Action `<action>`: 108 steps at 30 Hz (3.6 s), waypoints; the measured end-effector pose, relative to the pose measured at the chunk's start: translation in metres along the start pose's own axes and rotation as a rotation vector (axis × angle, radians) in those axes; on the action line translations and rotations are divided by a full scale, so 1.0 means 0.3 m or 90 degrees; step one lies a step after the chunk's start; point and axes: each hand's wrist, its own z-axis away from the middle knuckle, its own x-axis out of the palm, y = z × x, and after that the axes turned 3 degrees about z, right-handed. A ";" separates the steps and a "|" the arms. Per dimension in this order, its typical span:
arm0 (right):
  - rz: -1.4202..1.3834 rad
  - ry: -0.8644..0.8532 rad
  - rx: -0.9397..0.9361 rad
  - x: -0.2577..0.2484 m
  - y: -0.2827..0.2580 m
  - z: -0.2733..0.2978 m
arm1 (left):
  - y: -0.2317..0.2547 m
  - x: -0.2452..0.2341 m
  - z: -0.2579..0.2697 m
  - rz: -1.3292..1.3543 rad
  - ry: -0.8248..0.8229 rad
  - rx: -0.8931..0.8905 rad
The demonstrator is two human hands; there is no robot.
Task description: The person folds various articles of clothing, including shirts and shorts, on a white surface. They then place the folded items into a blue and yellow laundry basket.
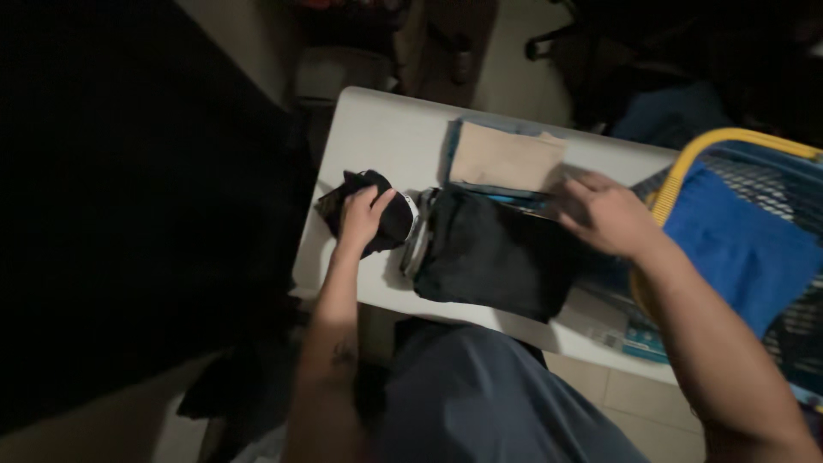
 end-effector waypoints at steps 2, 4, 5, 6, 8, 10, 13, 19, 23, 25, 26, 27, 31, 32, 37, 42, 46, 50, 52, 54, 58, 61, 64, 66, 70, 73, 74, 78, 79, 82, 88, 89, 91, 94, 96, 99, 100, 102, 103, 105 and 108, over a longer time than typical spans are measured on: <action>-0.043 0.111 -0.077 -0.031 -0.023 0.012 | 0.185 -0.038 -0.047 -0.051 -0.043 0.113; -0.130 0.205 -0.133 -0.061 -0.061 0.016 | 0.368 -0.057 -0.081 -0.063 -0.087 0.199; -0.161 0.227 -0.161 -0.079 -0.080 0.021 | 0.461 -0.055 -0.093 -0.050 -0.108 0.228; -0.191 0.253 -0.189 -0.097 -0.099 0.025 | 0.553 -0.053 -0.108 -0.039 -0.131 0.259; -0.278 0.285 -0.233 -0.122 -0.134 0.027 | 0.728 -0.033 -0.132 -0.030 -0.200 0.315; -0.390 0.300 -0.264 -0.133 -0.141 0.039 | 0.881 -0.007 -0.150 0.017 -0.243 0.410; -0.595 0.080 -0.111 -0.131 -0.092 0.091 | 1.083 0.057 -0.168 0.075 -0.275 0.537; -0.841 0.125 -0.061 -0.103 0.057 0.350 | 1.419 0.292 -0.178 0.052 -0.362 0.561; -0.955 0.171 0.035 -0.106 0.180 0.543 | 1.569 0.521 -0.168 0.137 -0.311 0.658; -0.995 0.192 0.066 -0.110 0.247 0.646 | 1.622 0.654 -0.173 0.242 -0.352 0.647; -1.035 0.208 0.095 -0.109 0.278 0.695 | 1.644 0.724 -0.176 0.305 -0.407 0.615; -1.075 0.223 0.124 -0.108 0.312 0.740 | 1.663 0.795 -0.179 0.367 -0.462 0.580; -1.179 0.278 0.245 -0.092 0.450 0.899 | 1.705 1.058 -0.164 0.419 -0.809 0.215; -1.193 0.296 0.284 -0.089 0.487 0.932 | 1.712 1.110 -0.155 0.431 -0.847 0.177; -1.200 0.333 0.378 -0.040 0.615 1.075 | 1.747 1.292 -0.097 0.305 -0.886 0.280; -0.830 0.423 0.336 -0.008 0.687 1.168 | 1.730 1.423 -0.073 0.333 -0.899 0.384; -0.417 0.456 0.378 -0.015 0.672 1.206 | 1.616 1.572 -0.046 0.205 -0.935 0.372; -0.312 0.264 0.416 -0.036 0.656 1.204 | 1.472 1.748 -0.017 0.034 -0.995 0.372; -0.285 0.202 0.423 -0.051 0.653 1.192 | 1.429 1.842 0.015 -0.001 -0.975 0.375; -0.168 0.177 0.451 -0.068 0.651 1.174 | 1.406 1.913 0.063 -0.075 -0.986 0.353; -0.035 0.314 0.468 -0.114 0.710 1.142 | 1.411 1.976 0.133 -0.284 -0.985 0.517; -0.133 0.461 0.388 -0.129 0.782 1.115 | 1.432 1.958 0.159 -0.453 -0.816 0.681; -0.085 0.404 0.390 -0.118 0.789 1.108 | 1.477 1.930 0.165 -0.256 -0.663 0.810; -0.063 0.370 0.395 -0.111 0.792 1.107 | 1.497 1.901 0.182 -0.287 -0.758 0.820; -0.087 0.421 0.388 -0.109 0.798 1.108 | 1.500 1.834 0.259 -0.443 -0.918 0.847; -0.179 0.427 0.418 -0.113 0.807 1.110 | 1.472 1.810 0.344 -0.591 -0.970 0.822; -0.192 0.438 0.420 -0.110 0.811 1.110 | 1.456 1.821 0.362 -0.593 -0.970 0.804; -0.290 0.491 0.430 -0.087 0.825 1.116 | 1.367 1.879 0.447 -0.601 -0.944 0.730; -0.326 0.504 0.431 -0.083 0.829 1.120 | 1.344 1.891 0.475 -0.601 -0.929 0.709; -0.379 0.512 0.454 -0.081 0.832 1.134 | 1.306 1.895 0.546 -0.512 -0.801 0.690; -0.431 0.534 0.465 -0.073 0.834 1.132 | 1.344 1.808 0.548 -0.533 -0.899 0.646; -0.347 0.519 0.459 -0.075 0.829 1.127 | 1.367 1.799 0.539 -0.538 -0.945 0.630; -0.180 0.487 0.442 -0.085 0.814 1.111 | 1.415 1.794 0.499 -0.553 -1.035 0.597; -0.014 0.395 0.391 -0.109 0.800 1.100 | 1.483 1.832 0.419 -0.472 -1.114 0.541; -0.021 0.355 0.406 -0.117 0.791 1.101 | 1.515 1.868 0.362 -0.367 -1.140 0.460; -0.026 0.343 0.369 -0.130 0.782 1.100 | 1.533 1.863 0.326 -0.319 -1.091 0.427; -0.026 0.345 0.346 -0.133 0.782 1.102 | 1.536 1.858 0.328 -0.402 -1.056 0.483; -0.026 0.349 0.342 -0.133 0.780 1.102 | 1.518 1.817 0.372 -0.574 -0.968 0.570; -0.026 0.351 0.341 -0.131 0.779 1.103 | 1.511 1.808 0.399 -0.661 -0.916 0.579; -0.032 0.362 0.342 -0.124 0.777 1.105 | 1.499 1.817 0.444 -0.788 -0.855 0.611; -0.033 0.355 0.355 -0.114 0.779 1.108 | 1.468 1.849 0.477 -0.848 -0.814 0.618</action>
